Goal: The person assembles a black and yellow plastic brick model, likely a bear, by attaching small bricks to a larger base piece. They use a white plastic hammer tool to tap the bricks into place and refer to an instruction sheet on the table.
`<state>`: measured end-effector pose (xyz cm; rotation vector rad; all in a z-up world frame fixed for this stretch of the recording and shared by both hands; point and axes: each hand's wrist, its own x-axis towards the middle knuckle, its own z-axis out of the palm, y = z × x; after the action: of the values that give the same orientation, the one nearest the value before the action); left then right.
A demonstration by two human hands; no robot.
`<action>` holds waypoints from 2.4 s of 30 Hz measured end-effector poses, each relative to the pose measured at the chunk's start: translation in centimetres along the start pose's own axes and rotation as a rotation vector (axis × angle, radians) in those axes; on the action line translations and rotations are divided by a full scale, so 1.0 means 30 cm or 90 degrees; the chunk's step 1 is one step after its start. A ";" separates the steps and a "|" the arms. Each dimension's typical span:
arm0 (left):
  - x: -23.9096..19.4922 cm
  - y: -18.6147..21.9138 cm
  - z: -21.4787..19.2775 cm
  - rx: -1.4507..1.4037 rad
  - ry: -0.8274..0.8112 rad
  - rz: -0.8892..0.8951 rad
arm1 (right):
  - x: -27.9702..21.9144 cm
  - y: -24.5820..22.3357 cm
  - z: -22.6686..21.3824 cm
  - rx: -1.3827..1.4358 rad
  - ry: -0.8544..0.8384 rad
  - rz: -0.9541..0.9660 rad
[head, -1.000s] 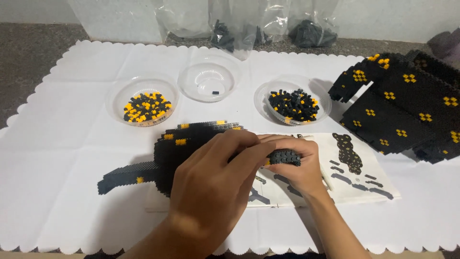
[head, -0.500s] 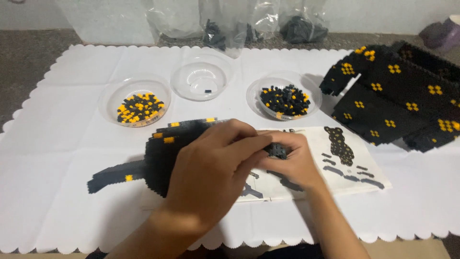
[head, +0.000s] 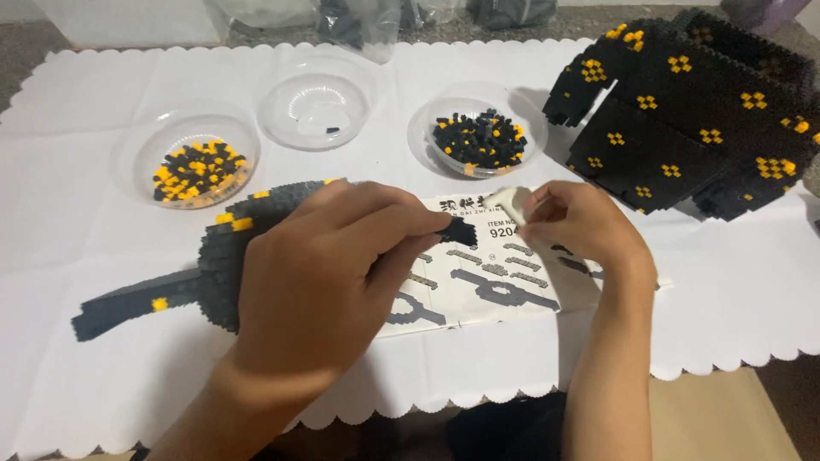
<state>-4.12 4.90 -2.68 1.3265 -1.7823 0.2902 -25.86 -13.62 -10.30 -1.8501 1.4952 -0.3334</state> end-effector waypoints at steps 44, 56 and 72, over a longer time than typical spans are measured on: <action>0.049 -0.051 0.020 0.044 -0.030 0.110 | 0.211 0.111 -0.008 0.796 -0.542 -0.690; 0.054 -0.042 0.020 0.125 -0.049 0.126 | 0.059 -0.086 0.065 0.633 -0.375 -0.662; 0.078 -0.101 -0.068 -0.101 -0.046 0.011 | -0.093 -0.077 0.238 0.491 -0.003 -0.534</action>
<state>-0.61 3.42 -0.61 1.2239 -1.8374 0.1083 -20.65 -8.25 -13.14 -1.6902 0.3735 -1.1115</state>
